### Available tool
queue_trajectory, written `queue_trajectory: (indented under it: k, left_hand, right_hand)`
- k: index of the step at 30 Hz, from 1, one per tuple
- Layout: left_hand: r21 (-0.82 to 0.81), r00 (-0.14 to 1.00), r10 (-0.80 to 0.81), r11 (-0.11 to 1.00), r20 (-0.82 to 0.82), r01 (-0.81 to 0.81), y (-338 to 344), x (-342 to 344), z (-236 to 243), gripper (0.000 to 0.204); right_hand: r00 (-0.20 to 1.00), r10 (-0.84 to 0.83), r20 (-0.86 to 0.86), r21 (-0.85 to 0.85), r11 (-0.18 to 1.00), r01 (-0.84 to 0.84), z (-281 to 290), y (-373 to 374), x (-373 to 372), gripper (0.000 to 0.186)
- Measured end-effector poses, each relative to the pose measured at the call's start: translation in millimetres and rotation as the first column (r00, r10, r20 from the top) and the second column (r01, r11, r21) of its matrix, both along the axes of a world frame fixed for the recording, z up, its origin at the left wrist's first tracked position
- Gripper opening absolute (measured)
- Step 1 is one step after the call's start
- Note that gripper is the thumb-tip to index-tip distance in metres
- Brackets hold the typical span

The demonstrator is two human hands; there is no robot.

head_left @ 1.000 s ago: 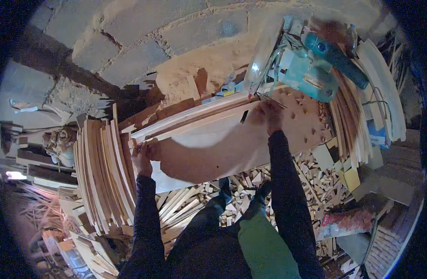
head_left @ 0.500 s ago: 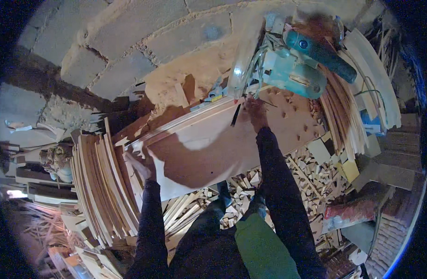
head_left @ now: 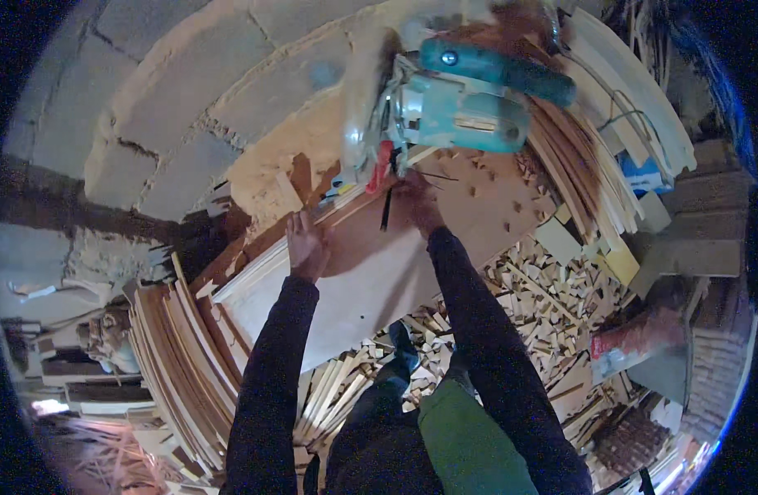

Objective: Use a circular saw to cut thin wood strips to size and organize them on a workbench.

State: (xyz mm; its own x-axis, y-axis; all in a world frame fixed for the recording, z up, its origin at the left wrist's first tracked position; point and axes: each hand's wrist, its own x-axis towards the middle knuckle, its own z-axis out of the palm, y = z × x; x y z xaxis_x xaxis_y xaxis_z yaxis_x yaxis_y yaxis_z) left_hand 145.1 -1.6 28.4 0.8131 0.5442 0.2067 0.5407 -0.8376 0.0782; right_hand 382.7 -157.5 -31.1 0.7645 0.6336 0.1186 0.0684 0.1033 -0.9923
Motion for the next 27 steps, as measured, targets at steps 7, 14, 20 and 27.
queue_trajectory:
  k: [7,14,20,27]
  left_hand:
    - [0.014,0.96,-0.088,0.996,0.264,0.087,-3.7,-3.8,14.2,0.071]
    - [-0.546,0.407,0.621,0.784,0.67,-0.296,-53.6,-145.4,10.2,0.056]
    - [-0.81,0.256,0.804,0.576,0.537,-0.111,-31.1,-233.3,-12.3,0.066]
    - [-0.854,0.367,0.815,0.511,0.449,-0.091,11.2,-243.0,0.2,0.051]
  right_hand:
    - [0.997,0.052,0.049,-0.002,0.999,-0.052,-3.5,3.5,4.8,0.026]
    - [0.796,0.418,-0.438,0.319,0.9,-0.296,-24.3,-11.2,18.2,0.032]
    - [0.986,0.142,0.088,-0.029,0.99,-0.14,-60.9,-2.7,36.3,0.044]
    - [0.992,0.102,-0.076,0.077,0.992,-0.096,-94.3,6.8,31.6,0.032]
